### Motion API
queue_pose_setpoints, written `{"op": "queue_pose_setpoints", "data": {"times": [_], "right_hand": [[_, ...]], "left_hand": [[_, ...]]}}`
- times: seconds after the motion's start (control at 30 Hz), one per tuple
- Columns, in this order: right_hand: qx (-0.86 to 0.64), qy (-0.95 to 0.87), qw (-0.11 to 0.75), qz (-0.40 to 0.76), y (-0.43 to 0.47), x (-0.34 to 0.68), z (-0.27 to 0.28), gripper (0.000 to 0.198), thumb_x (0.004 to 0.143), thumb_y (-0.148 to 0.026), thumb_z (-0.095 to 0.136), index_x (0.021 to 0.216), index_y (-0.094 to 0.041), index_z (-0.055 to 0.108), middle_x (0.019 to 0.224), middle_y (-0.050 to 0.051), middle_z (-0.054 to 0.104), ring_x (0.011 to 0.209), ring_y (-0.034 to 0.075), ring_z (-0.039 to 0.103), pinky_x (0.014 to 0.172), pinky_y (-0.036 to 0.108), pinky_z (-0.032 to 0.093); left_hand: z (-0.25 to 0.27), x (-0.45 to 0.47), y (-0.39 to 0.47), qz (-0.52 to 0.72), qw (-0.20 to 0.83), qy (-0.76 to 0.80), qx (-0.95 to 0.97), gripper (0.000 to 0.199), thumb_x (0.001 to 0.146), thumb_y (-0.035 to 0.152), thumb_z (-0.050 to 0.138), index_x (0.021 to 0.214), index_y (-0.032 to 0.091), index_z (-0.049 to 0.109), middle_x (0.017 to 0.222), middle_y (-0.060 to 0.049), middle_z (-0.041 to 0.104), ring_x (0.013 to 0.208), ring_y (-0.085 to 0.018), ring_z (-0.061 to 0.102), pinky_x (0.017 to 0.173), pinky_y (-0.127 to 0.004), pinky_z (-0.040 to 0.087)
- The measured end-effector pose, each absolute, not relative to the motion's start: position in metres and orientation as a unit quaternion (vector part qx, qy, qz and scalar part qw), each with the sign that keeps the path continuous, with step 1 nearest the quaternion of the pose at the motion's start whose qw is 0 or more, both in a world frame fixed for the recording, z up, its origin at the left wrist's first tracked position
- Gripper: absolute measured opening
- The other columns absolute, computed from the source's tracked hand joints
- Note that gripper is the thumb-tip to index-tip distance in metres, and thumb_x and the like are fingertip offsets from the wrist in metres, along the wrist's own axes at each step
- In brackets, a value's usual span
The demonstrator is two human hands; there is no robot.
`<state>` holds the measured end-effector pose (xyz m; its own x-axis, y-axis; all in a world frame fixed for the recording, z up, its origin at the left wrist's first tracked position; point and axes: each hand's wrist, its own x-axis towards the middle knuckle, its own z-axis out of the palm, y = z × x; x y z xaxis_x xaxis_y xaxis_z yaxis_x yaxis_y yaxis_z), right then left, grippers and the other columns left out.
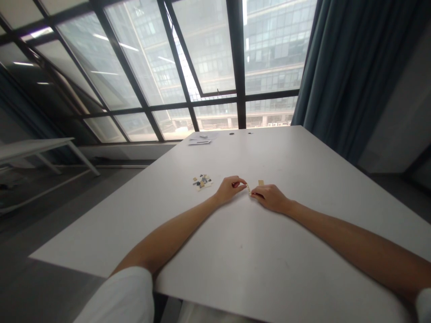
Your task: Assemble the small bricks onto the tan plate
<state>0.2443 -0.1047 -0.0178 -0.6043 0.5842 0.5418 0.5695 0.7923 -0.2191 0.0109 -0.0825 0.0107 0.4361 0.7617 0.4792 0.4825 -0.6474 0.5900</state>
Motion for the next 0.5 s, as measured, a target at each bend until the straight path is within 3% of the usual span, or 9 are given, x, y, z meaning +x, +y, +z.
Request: {"op": "queue_pose_setpoints", "data": {"times": [0.2,0.5], "right_hand": [[-0.332,-0.887,0.320,0.015,-0.1063,0.2447,-0.0147,0.018,0.093,-0.035,0.066,0.102,-0.021,0.073,0.080,0.003,0.074,0.068,0.015,0.064,0.069,0.026,0.045],[-0.324,-0.883,0.340,0.026,-0.1087,0.2446,-0.0089,0.039,0.088,-0.037,0.070,0.123,-0.019,0.067,0.081,0.002,0.071,0.066,0.014,0.060,0.067,0.025,0.045]], "left_hand": [[0.0102,0.0092,-0.0813,0.365,0.196,0.354,0.838,0.025,0.088,0.038,0.066,0.094,0.017,0.077,0.063,0.005,0.042,0.061,-0.010,0.040,0.062,-0.024,0.032],[0.0127,0.0089,-0.0834,0.355,0.220,0.346,0.840,0.029,0.089,0.042,0.065,0.092,0.016,0.077,0.063,0.004,0.043,0.061,-0.011,0.040,0.062,-0.024,0.032]]}}
